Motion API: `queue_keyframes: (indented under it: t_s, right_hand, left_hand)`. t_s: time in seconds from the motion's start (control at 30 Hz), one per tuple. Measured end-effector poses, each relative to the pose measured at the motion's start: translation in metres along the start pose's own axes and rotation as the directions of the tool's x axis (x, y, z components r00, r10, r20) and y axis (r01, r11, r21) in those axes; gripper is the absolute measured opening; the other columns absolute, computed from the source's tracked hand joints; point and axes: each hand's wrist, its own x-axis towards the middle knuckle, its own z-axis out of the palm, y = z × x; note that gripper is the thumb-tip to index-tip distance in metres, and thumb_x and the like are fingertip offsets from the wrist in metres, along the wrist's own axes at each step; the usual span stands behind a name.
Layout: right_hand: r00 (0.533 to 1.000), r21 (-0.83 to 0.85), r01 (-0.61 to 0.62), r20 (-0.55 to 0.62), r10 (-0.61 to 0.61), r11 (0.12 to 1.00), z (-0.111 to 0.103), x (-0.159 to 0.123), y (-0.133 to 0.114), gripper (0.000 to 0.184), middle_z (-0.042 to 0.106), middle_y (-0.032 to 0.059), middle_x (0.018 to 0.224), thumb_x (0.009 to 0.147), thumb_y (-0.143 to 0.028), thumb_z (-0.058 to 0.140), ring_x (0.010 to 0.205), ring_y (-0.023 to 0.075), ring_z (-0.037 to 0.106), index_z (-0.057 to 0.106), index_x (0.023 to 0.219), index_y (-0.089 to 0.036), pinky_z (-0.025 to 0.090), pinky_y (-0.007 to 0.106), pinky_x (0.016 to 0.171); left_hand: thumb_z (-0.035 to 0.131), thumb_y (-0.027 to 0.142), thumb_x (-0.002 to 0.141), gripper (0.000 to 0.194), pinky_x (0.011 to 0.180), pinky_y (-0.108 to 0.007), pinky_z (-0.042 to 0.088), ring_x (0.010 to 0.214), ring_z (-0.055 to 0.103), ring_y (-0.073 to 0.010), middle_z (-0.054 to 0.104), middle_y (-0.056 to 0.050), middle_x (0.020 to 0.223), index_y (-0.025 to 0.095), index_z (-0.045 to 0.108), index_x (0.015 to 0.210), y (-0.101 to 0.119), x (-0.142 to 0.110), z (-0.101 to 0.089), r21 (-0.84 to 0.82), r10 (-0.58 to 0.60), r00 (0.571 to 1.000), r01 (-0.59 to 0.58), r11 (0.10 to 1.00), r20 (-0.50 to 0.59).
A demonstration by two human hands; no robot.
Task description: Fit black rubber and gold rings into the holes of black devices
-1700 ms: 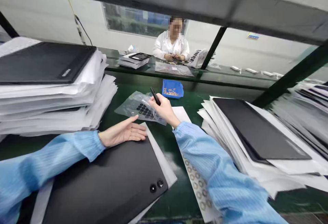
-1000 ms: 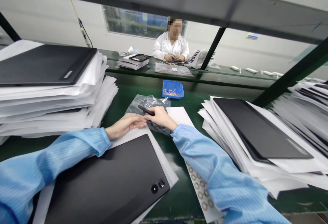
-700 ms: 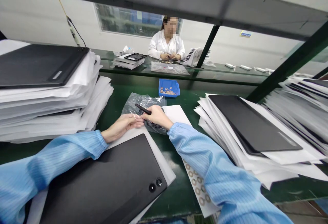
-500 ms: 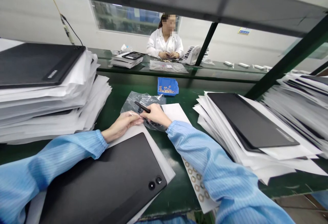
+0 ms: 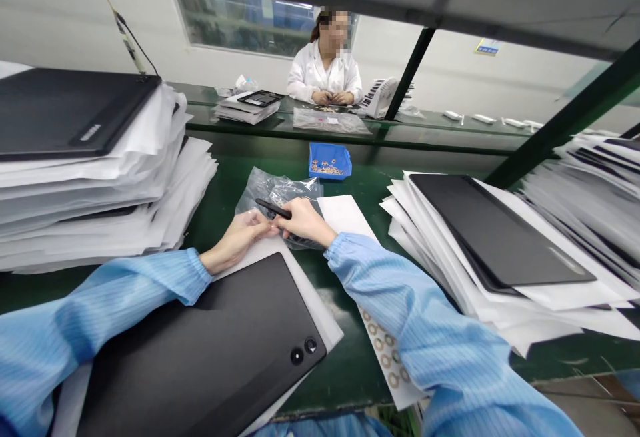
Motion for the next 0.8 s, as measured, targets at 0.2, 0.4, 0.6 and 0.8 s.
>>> queue_keyframes:
  t_s: [0.2, 0.4, 0.6, 0.8]
  right_hand:
    - [0.996, 0.147, -0.082, -0.005, 0.084, 0.986, 0.0, 0.005, 0.009, 0.021, 0.056, -0.0018, 0.045, 0.08, -0.014, 0.052, 0.041, 0.0069, 0.048, 0.055, 0.059, -0.013, 0.034, 0.017, 0.045]
    - [0.984, 0.253, -0.172, 0.081, 0.156, 0.952, -0.007, 0.006, 0.008, 0.025, 0.044, -0.0062, 0.04, 0.082, -0.017, 0.053, 0.033, 0.0036, 0.03, 0.051, 0.058, -0.013, 0.018, 0.018, 0.036]
    - [0.974, 0.267, -0.221, 0.107, 0.199, 0.938, -0.024, 0.0, -0.005, 0.026, 0.034, -0.0091, 0.038, 0.079, -0.013, 0.058, 0.034, 0.0019, 0.021, 0.052, 0.054, -0.012, 0.011, 0.018, 0.036]
    - [0.947, 0.136, -0.217, 0.269, 0.175, 0.967, -0.034, -0.074, -0.022, 0.015, 0.051, -0.0046, 0.045, 0.073, -0.013, 0.062, 0.036, 0.0042, 0.041, 0.061, 0.058, -0.013, 0.028, 0.017, 0.037]
  left_hand:
    - [0.058, 0.005, 0.084, 0.02, 0.078, -0.03, 0.053, 0.075, 0.064, -0.0127, 0.062, 0.001, 0.069, 0.013, 0.051, 0.066, 0.01, -0.005, 0.002, -0.014, -0.101, 0.995, 0.101, 0.995, 0.011]
    - [0.065, 0.017, 0.08, 0.016, 0.064, -0.022, 0.053, 0.065, 0.065, -0.0125, 0.069, -0.009, 0.074, 0.013, 0.056, 0.068, 0.028, -0.01, -0.014, 0.101, -0.28, 0.958, 0.272, 0.957, 0.066]
    - [0.066, 0.036, 0.075, 0.045, 0.03, -0.018, 0.019, 0.027, 0.039, -0.0085, 0.05, -0.004, 0.036, 0.015, 0.047, 0.04, 0.049, -0.025, -0.021, 0.451, -0.447, 0.849, 0.295, 0.843, 0.281]
    - [0.057, 0.027, 0.081, 0.017, 0.059, -0.021, 0.042, 0.06, 0.055, -0.0123, 0.061, 0.0, 0.065, 0.018, 0.06, 0.066, 0.037, -0.06, 0.004, 0.538, 0.005, 0.801, -0.408, 0.737, 0.599]
